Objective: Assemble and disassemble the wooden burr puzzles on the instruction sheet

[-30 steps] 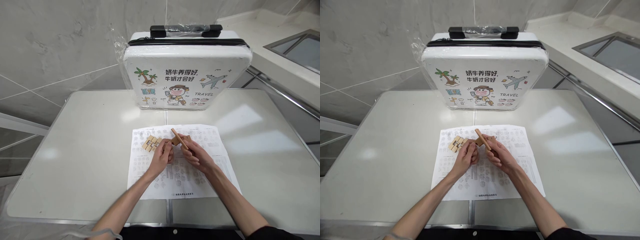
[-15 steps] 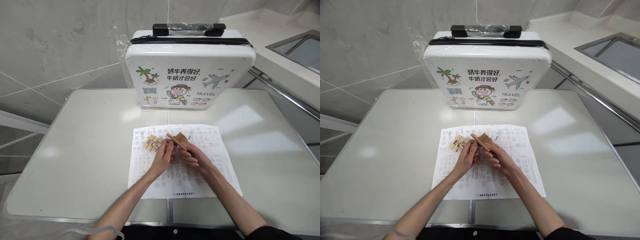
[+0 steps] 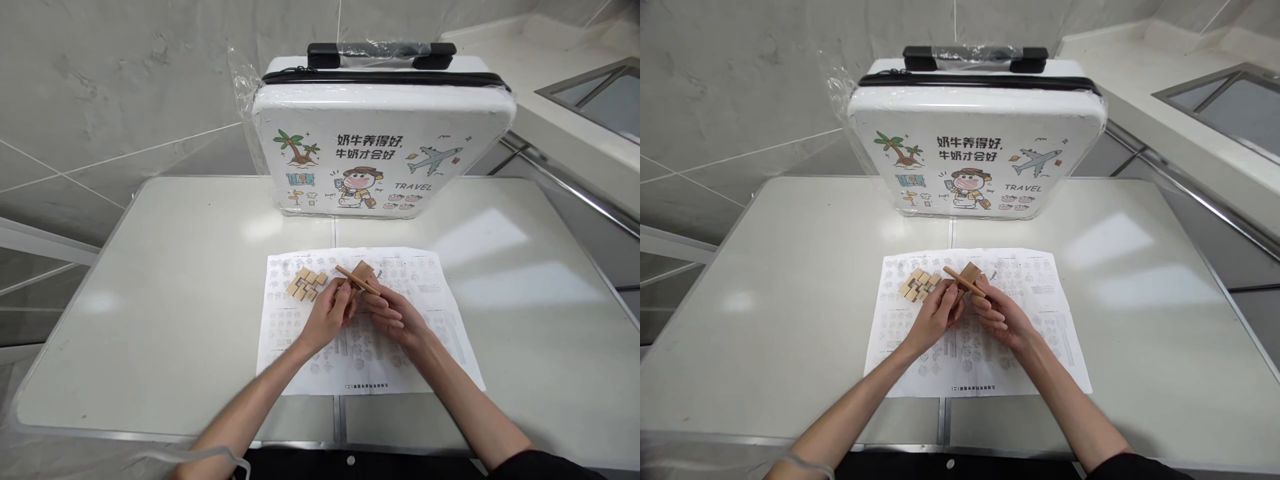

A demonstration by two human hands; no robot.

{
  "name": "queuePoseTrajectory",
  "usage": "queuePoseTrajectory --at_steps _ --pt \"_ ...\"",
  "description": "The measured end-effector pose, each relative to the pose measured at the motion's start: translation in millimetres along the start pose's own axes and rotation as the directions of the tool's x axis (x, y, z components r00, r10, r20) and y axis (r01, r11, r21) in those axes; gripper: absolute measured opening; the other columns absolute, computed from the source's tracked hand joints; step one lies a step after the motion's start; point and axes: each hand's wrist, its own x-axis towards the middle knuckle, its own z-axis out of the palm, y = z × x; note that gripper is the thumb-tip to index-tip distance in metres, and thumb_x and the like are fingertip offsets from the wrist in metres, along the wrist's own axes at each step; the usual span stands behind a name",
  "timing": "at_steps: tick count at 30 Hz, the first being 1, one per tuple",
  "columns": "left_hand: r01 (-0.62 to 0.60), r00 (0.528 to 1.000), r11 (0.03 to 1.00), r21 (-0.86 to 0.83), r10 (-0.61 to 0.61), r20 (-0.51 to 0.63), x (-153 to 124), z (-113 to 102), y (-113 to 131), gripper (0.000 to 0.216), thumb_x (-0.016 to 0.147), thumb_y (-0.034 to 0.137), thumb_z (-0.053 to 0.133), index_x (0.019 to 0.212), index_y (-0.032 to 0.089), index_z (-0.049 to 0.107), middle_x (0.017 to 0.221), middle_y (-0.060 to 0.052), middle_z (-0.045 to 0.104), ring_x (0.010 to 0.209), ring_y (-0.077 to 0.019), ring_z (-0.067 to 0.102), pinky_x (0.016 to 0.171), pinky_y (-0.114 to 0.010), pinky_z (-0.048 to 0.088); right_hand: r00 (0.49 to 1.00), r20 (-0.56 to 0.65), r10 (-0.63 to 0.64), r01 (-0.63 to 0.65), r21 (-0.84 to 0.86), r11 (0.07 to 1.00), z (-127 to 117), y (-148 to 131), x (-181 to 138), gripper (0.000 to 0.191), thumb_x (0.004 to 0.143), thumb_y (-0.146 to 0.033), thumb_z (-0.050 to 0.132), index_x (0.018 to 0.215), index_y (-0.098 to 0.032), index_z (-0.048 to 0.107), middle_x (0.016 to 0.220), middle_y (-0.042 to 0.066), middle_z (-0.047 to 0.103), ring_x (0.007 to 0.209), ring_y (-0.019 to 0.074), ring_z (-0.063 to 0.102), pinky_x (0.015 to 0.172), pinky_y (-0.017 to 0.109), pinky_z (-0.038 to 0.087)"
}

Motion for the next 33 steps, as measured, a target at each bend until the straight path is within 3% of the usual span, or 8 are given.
queuePoseTrajectory --at_steps 9,14,18,20,22,24,27,33 --pt "-0.013 1.0 0.999 -0.049 0.013 -0.009 0.9 -0.1 -3.5 0.042 0.106 0.061 0.051 0.111 0.02 0.059 0.068 0.007 0.035 0.053 -0.0102 0.032 0.046 -0.024 0.028 0.999 -0.044 -0.009 0.008 -0.03 1.0 4.5 -0.1 -0.8 0.034 0.093 -0.035 0.084 0.079 -0.018 0.058 0.06 -0.01 0.05 0.036 -0.0003 0.022 0.028 0.006 0.029" --pt "-0.03 1.0 0.998 -0.05 0.03 0.002 0.6 -0.5 -2.3 0.037 0.109 0.057 0.049 0.106 0.02 0.057 0.063 0.006 0.047 0.049 -0.01 0.038 0.048 -0.024 0.036 0.998 -0.06 -0.033 0.028 -0.081 0.996 9.2 -3.0 -2.0 0.034 0.093 -0.04 0.083 0.081 -0.019 0.058 0.058 -0.011 0.05 0.034 0.0003 0.021 0.027 0.008 0.026" --pt "-0.033 0.999 0.989 -0.143 0.034 0.008 1.6 -1.8 -2.1 0.033 0.11 0.053 0.048 0.102 0.022 0.051 0.071 0.002 0.065 0.046 -0.009 0.043 0.05 -0.025 0.043 0.97 -0.167 -0.179 0.136 -0.239 0.962 9.7 -5.0 -1.3 0.03 0.097 -0.048 0.076 0.093 -0.021 0.064 0.059 -0.009 0.054 0.031 0.0032 0.024 0.025 0.014 0.023" --pt "-0.029 1.0 0.979 -0.203 0.029 -0.002 2.7 -2.6 -2.1 0.032 0.109 0.052 0.051 0.101 0.022 0.05 0.075 0.0 0.068 0.046 -0.0087 0.044 0.051 -0.026 0.046 0.93 -0.226 -0.29 0.22 -0.289 0.932 7.5 -6.0 0.1 0.033 0.097 -0.052 0.073 0.091 -0.021 0.065 0.063 -0.005 0.058 0.036 0.0058 0.036 0.029 0.017 0.032" --pt "-0.015 1.0 0.965 -0.261 0.011 -0.014 3.8 -3.2 -1.2 0.032 0.108 0.051 0.054 0.099 0.021 0.051 0.078 -0.001 0.069 0.046 -0.0082 0.043 0.051 -0.027 0.048 0.886 -0.251 -0.391 0.312 -0.301 0.901 4.6 -7.1 1.4 0.035 0.096 -0.054 0.073 0.089 -0.021 0.066 0.072 -0.002 0.061 0.049 0.0094 0.051 0.042 0.019 0.047" --pt "0.004 0.999 0.95 -0.312 -0.014 -0.03 4.7 -3.7 0.4 0.033 0.106 0.051 0.057 0.096 0.02 0.053 0.08 -0.001 0.069 0.047 -0.0081 0.044 0.052 -0.027 0.049 0.838 -0.25 -0.484 0.401 -0.32 0.859 2.2 -8.3 1.7 0.035 0.096 -0.055 0.072 0.09 -0.021 0.068 0.077 0.0 0.06 0.062 0.0122 0.058 0.055 0.021 0.054" --pt "0.014 0.997 0.927 -0.375 -0.039 -0.061 5.7 -4.6 2.4 0.035 0.103 0.053 0.063 0.097 0.018 0.061 0.084 -0.002 0.067 0.055 -0.0097 0.049 0.054 -0.027 0.049 0.803 -0.226 -0.551 0.459 -0.356 0.814 1.9 -10.4 -0.5 0.037 0.096 -0.059 0.071 0.092 -0.023 0.071 0.07 -0.003 0.046 0.059 0.0124 0.049 0.052 0.022 0.049" --pt "0.016 0.995 0.923 -0.384 -0.054 -0.089 6.2 -8.8 -3.1 0.038 0.095 0.052 0.076 0.1 0.015 0.078 0.085 -0.004 0.064 0.082 -0.015 0.06 0.08 -0.029 0.052 0.84 -0.185 -0.51 0.434 -0.335 0.836 4.7 -14.3 -7.4 0.029 0.094 -0.051 0.078 0.107 -0.027 0.069 0.072 -0.005 0.042 0.054 0.0109 0.037 0.045 0.019 0.042"
